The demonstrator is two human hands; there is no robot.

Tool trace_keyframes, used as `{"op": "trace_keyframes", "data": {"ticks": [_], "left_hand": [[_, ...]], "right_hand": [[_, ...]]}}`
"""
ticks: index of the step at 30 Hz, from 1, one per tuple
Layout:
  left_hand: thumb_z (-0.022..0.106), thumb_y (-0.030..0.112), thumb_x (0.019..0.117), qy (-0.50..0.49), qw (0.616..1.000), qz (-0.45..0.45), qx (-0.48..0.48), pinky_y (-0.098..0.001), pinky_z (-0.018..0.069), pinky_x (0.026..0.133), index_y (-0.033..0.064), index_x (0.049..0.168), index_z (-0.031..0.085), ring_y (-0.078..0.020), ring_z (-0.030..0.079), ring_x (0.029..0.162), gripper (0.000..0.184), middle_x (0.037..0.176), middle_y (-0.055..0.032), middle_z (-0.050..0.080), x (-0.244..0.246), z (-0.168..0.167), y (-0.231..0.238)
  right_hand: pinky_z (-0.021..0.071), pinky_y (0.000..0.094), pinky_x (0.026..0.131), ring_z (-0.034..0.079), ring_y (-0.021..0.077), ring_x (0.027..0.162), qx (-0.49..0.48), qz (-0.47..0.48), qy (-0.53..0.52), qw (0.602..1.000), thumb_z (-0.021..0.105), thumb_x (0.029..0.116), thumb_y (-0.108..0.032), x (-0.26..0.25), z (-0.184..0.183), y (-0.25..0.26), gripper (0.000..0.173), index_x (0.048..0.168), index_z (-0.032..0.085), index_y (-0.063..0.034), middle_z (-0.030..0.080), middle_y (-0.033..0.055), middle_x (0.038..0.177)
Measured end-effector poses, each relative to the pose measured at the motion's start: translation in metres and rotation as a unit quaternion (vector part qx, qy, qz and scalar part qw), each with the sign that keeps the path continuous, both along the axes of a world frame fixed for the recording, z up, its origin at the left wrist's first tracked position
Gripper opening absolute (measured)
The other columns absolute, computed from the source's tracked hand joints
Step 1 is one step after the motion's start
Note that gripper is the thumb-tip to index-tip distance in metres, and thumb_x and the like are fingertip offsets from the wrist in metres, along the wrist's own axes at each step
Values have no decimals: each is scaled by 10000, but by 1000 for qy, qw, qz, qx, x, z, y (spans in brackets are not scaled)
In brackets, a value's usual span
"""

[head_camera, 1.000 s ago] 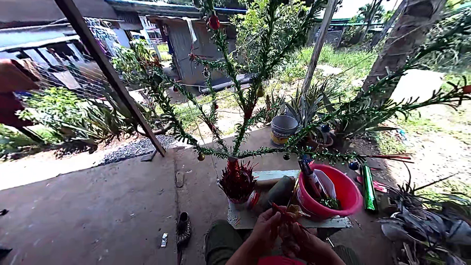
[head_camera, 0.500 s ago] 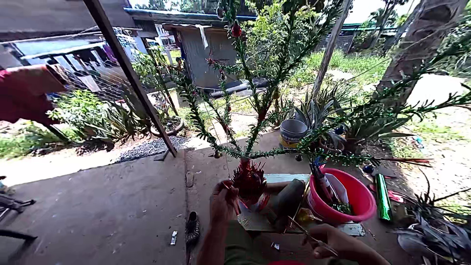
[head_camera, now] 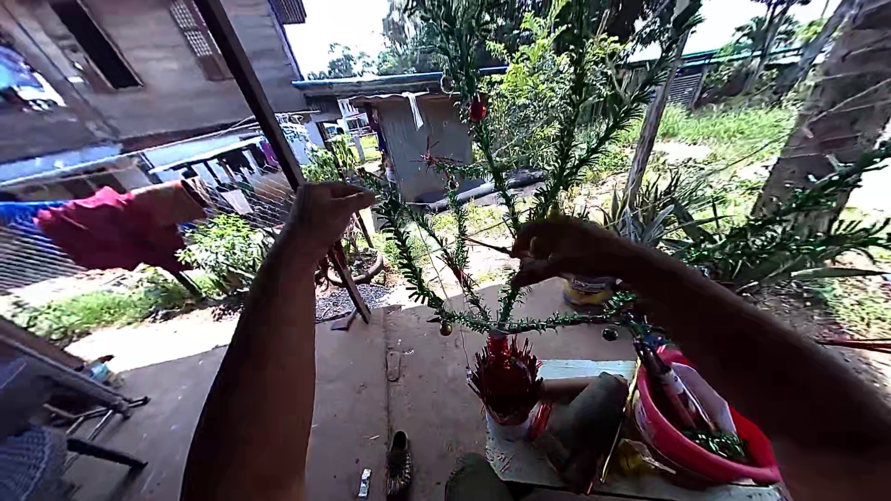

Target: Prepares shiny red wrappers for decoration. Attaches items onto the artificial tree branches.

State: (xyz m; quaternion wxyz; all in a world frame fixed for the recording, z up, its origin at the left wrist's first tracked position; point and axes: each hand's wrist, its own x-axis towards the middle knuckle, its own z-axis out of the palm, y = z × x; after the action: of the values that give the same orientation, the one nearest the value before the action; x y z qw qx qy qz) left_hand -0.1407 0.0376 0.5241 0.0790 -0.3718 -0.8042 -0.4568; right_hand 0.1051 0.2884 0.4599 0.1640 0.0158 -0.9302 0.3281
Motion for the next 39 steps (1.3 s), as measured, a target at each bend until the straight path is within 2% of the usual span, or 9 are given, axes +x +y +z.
{"op": "trace_keyframes", "data": {"ticks": [4,12,16,19,24,28,31,34,39], "left_hand": [[592,376,1031,-102,985,-65,-122,-182,296,430,121,1142,700,-12,327,464,298,743,31,568,-16,25,29],[583,264,1037,-133,953,-113,-249,-159,293,404,76,1027,650,-13,337,432,201,640,23,500,-22,49,30],[557,187,1045,-156,955,-143,-208,-144,304,404,77,984,655,1,357,430,159,638,38,525,-26,44,28],[526,228,1061,-200,962,-109,-153,-143,289,393,75,1046,641,14,363,422,191,701,22,623,-23,34,22],[469,277,1089,-273,953,-116,-67,-137,309,393,100,1169,631,25,382,428,254,819,9,697,-22,10,11],[468,228,1082,-296,938,-175,40,-122,323,374,96,1066,619,22,367,402,202,633,55,524,-27,-14,8],[455,190,1074,-312,916,-219,126,-115,316,384,49,1161,633,21,352,418,243,648,63,475,-30,-31,13],[363,248,1106,-341,890,-246,178,-110,290,382,103,1159,589,44,325,422,274,820,45,631,-26,-42,19],[251,115,1045,-324,872,-321,178,-120,286,385,120,1444,479,32,317,430,459,1069,-25,680,-33,-52,21]], "right_hand": [[515,212,557,602,43,556,-125,43,-65,989,818,869,-209,-48,12,5,299,1060,675,-29,678,12,692],[538,240,593,656,82,617,-88,3,-117,989,793,900,-194,-55,29,12,287,1100,679,-23,713,47,754],[554,310,563,668,157,641,-42,-24,-131,990,735,950,-182,-54,44,9,264,1155,657,-36,699,87,795],[571,351,504,662,174,590,4,-24,-83,996,814,888,-243,-56,51,7,334,1141,678,-71,680,77,763],[544,427,657,630,181,671,141,-29,11,989,864,816,-362,-60,62,1,457,1138,695,-86,660,57,770],[529,453,685,623,208,702,185,-39,21,982,849,835,-358,-60,72,-6,467,1165,691,-68,659,80,802],[525,431,630,609,190,660,194,-49,6,980,849,837,-373,-63,77,-6,460,1161,692,-87,644,64,773],[527,466,700,620,221,716,212,-36,5,977,852,838,-342,-61,86,-11,445,1144,698,-58,660,95,828],[547,474,712,640,230,720,254,-26,-1,967,857,830,-364,-59,103,-12,468,1145,698,-57,672,110,828]]}}
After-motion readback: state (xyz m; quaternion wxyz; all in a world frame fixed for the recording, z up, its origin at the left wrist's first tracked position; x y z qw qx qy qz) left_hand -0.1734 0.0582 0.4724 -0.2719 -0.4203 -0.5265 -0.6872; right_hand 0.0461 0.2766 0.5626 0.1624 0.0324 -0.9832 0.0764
